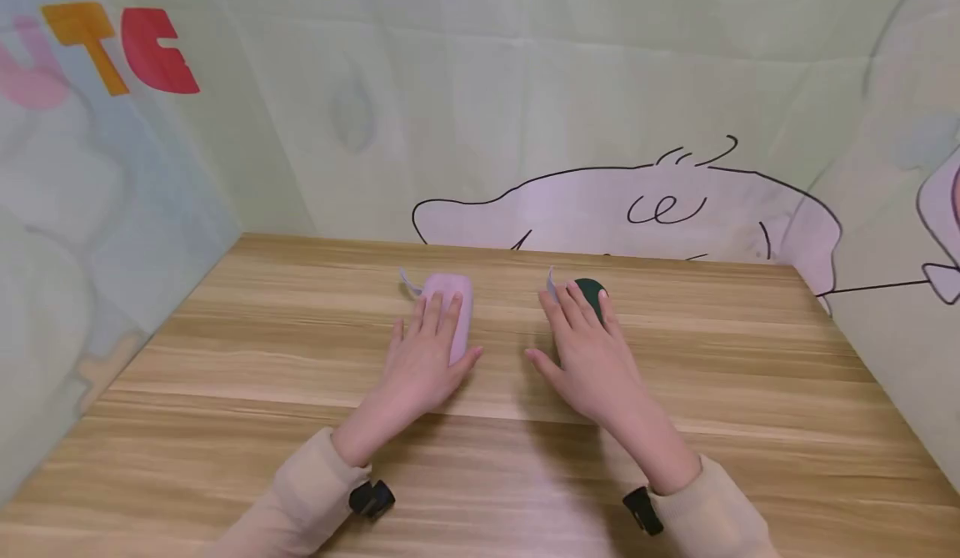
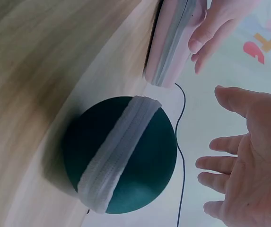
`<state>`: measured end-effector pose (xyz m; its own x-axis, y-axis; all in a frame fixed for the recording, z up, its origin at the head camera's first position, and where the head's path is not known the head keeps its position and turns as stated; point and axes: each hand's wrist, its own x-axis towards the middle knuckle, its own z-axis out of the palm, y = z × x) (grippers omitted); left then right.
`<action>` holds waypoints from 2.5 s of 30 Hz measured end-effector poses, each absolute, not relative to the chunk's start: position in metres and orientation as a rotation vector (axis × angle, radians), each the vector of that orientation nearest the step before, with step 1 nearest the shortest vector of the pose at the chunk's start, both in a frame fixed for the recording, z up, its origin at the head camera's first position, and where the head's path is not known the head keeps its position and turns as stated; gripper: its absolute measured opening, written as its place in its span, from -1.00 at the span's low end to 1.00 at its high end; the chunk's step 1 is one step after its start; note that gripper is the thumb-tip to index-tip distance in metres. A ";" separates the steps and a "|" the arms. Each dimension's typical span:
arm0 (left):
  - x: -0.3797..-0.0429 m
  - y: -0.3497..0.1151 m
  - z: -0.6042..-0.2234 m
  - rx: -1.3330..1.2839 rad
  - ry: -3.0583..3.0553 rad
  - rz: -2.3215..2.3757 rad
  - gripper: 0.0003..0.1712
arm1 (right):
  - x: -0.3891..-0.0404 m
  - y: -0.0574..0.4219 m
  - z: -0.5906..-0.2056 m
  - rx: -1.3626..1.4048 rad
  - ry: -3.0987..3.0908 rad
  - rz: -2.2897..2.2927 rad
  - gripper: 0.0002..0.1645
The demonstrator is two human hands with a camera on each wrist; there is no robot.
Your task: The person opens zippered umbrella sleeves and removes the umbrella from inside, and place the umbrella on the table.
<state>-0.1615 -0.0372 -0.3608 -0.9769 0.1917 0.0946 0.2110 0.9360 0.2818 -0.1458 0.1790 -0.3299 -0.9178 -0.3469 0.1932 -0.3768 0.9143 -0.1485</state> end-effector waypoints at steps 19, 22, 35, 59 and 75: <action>-0.183 -0.040 -0.359 -0.311 -3.038 -0.527 -0.09 | -0.169 0.163 -0.312 0.625 -2.908 0.191 -0.12; -0.186 -0.040 -0.358 -0.310 -3.050 -0.518 -0.08 | -0.172 0.161 -0.310 0.630 -2.913 0.191 -0.12; -0.194 -0.041 -0.358 -0.303 -3.058 -0.506 -0.09 | -0.182 0.153 -0.310 0.644 -2.927 0.195 -0.11; -0.193 -0.042 -0.358 -0.276 -3.075 -0.536 -0.14 | -0.205 0.140 -0.310 0.746 -2.944 0.228 -0.18; -0.192 -0.040 -0.356 -0.256 -3.094 -0.524 -0.13 | -0.227 0.123 -0.310 0.859 -2.934 0.258 -0.35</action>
<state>-0.1923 -0.0400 -0.3557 -0.9868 0.1607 0.0198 0.1583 0.9314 0.3279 -0.2269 0.1234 -0.3105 -0.8408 -0.5285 0.1171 -0.5408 0.8294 -0.1401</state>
